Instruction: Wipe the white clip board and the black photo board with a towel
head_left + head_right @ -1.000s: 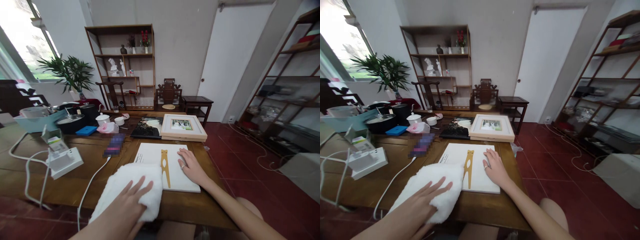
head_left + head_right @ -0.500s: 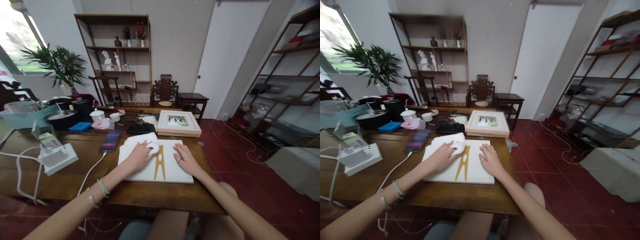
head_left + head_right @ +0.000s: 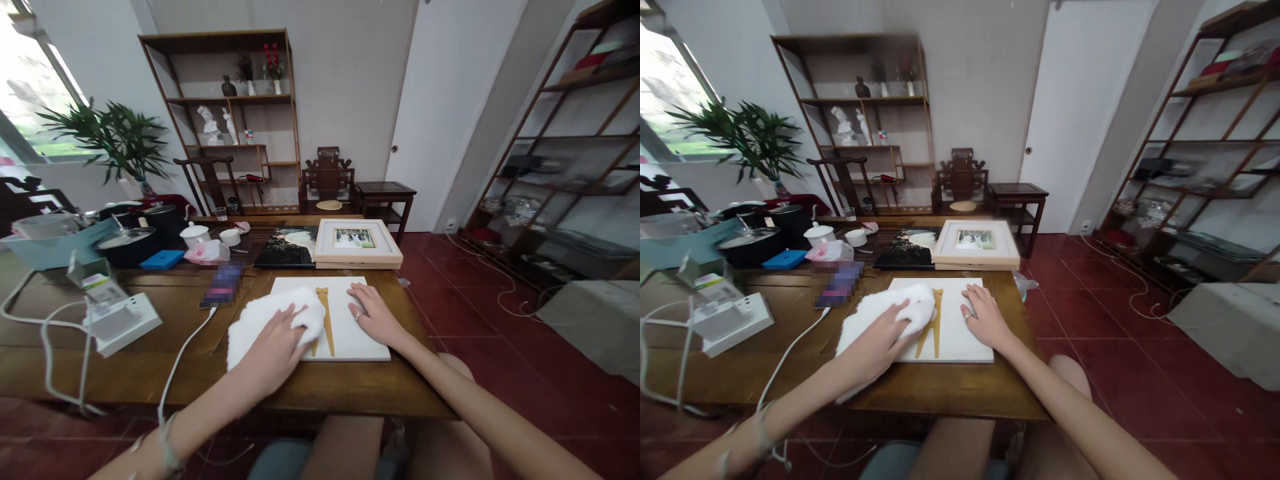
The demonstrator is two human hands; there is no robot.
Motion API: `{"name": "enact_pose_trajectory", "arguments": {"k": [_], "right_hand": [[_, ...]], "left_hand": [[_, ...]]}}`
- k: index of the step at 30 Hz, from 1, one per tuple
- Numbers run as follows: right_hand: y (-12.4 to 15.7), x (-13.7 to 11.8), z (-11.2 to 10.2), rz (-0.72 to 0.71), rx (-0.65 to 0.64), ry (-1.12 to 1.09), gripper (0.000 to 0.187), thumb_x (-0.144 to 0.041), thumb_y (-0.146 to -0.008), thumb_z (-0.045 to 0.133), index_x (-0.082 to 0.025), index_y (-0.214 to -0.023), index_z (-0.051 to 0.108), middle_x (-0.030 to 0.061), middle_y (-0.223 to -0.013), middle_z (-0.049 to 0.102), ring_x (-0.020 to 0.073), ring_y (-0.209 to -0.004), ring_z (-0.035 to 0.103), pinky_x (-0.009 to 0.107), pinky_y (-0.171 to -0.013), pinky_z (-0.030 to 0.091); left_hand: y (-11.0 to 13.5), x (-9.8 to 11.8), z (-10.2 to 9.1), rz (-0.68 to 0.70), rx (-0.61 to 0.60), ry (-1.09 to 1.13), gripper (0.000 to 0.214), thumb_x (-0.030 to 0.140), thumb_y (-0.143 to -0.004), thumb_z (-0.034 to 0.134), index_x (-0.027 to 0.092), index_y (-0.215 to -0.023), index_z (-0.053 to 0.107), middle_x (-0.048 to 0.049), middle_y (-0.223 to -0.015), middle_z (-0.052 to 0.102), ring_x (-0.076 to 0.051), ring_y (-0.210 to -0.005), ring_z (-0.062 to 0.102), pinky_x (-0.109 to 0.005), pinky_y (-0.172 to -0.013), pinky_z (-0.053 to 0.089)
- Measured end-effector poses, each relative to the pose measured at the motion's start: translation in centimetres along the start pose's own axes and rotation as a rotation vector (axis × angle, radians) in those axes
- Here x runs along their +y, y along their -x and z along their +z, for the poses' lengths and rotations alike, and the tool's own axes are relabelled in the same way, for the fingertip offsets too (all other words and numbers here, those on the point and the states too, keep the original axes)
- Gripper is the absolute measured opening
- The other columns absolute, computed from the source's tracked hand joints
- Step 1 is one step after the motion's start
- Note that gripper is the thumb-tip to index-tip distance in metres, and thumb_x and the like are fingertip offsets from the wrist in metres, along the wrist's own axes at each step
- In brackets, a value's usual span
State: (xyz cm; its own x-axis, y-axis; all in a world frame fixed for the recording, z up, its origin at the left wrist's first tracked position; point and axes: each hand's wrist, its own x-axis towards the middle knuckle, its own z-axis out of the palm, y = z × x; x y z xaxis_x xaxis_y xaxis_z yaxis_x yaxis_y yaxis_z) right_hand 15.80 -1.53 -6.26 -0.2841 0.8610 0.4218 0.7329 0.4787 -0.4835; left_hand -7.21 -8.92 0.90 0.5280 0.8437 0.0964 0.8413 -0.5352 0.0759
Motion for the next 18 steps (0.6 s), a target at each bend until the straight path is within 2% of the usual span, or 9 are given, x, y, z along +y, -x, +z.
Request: {"name": "enact_pose_trajectory", "arguments": {"k": [5, 7, 9, 12, 16, 18], "right_hand": [[0.0, 0.2, 0.1, 0.005, -0.003, -0.014, 0.029, -0.026, -0.083, 0.042, -0.019, -0.110, 0.051, 0.0099, -0.124, 0.046, 0.0237, -0.120, 0.035, 0.046, -0.096, 0.032], [0.0, 0.2, 0.1, 0.007, -0.011, -0.021, 0.030, -0.025, -0.082, 0.042, -0.019, -0.110, 0.050, 0.0098, -0.125, 0.046, 0.0237, -0.119, 0.035, 0.045, -0.096, 0.032], [0.0, 0.2, 0.0, 0.001, -0.017, -0.023, 0.031, -0.025, -0.082, 0.042, -0.019, -0.111, 0.050, 0.0096, -0.125, 0.046, 0.0236, -0.119, 0.035, 0.045, -0.097, 0.032], [0.0, 0.2, 0.0, -0.007, -0.027, -0.013, 0.031, -0.023, -0.081, 0.041, -0.019, -0.111, 0.050, 0.0098, -0.125, 0.046, 0.0238, -0.119, 0.034, 0.046, -0.097, 0.031], [0.0, 0.3, -0.1, 0.002, -0.048, -0.013, 0.037, -0.015, -0.077, 0.040, -0.017, -0.113, 0.049, 0.0108, -0.128, 0.043, 0.0237, -0.122, 0.031, 0.045, -0.097, 0.030], [0.1, 0.4, -0.2, 0.002, -0.051, -0.027, 0.035, -0.017, -0.079, 0.041, -0.018, -0.113, 0.049, 0.0103, -0.127, 0.044, 0.0234, -0.121, 0.032, 0.045, -0.097, 0.030]], "left_hand": [[-5.7, -2.8, 1.5, 0.102, 0.095, 0.109, 0.039, 0.036, -0.091, 0.031, 0.012, -0.102, 0.061, -0.0131, -0.130, 0.046, -0.025, -0.129, 0.028, -0.042, -0.104, 0.025], [-7.0, -3.1, 1.8, 0.168, 0.093, 0.111, 0.038, 0.035, -0.091, 0.032, 0.014, -0.107, 0.058, -0.0114, -0.135, 0.041, -0.024, -0.131, 0.023, -0.043, -0.106, 0.020], [-7.3, -2.8, 1.8, 0.251, 0.061, 0.091, 0.034, 0.034, -0.090, 0.035, 0.016, -0.107, 0.059, -0.0091, -0.137, 0.037, -0.023, -0.132, 0.019, -0.044, -0.106, 0.018], [-5.5, -1.0, 1.4, 0.389, 0.002, 0.032, 0.026, 0.030, -0.087, 0.041, 0.019, -0.098, 0.063, -0.0063, -0.138, 0.037, -0.024, -0.133, 0.016, -0.046, -0.106, 0.016], [-0.8, 2.4, 0.4, 0.471, -0.066, -0.022, 0.022, 0.026, -0.084, 0.045, 0.019, -0.091, 0.064, -0.0053, -0.139, 0.035, -0.027, -0.132, 0.018, -0.046, -0.106, 0.017], [1.1, 3.5, -0.1, 0.489, -0.089, -0.014, 0.025, 0.026, -0.083, 0.047, 0.019, -0.103, 0.060, -0.0054, -0.140, 0.033, -0.027, -0.132, 0.018, -0.046, -0.106, 0.018]]}}
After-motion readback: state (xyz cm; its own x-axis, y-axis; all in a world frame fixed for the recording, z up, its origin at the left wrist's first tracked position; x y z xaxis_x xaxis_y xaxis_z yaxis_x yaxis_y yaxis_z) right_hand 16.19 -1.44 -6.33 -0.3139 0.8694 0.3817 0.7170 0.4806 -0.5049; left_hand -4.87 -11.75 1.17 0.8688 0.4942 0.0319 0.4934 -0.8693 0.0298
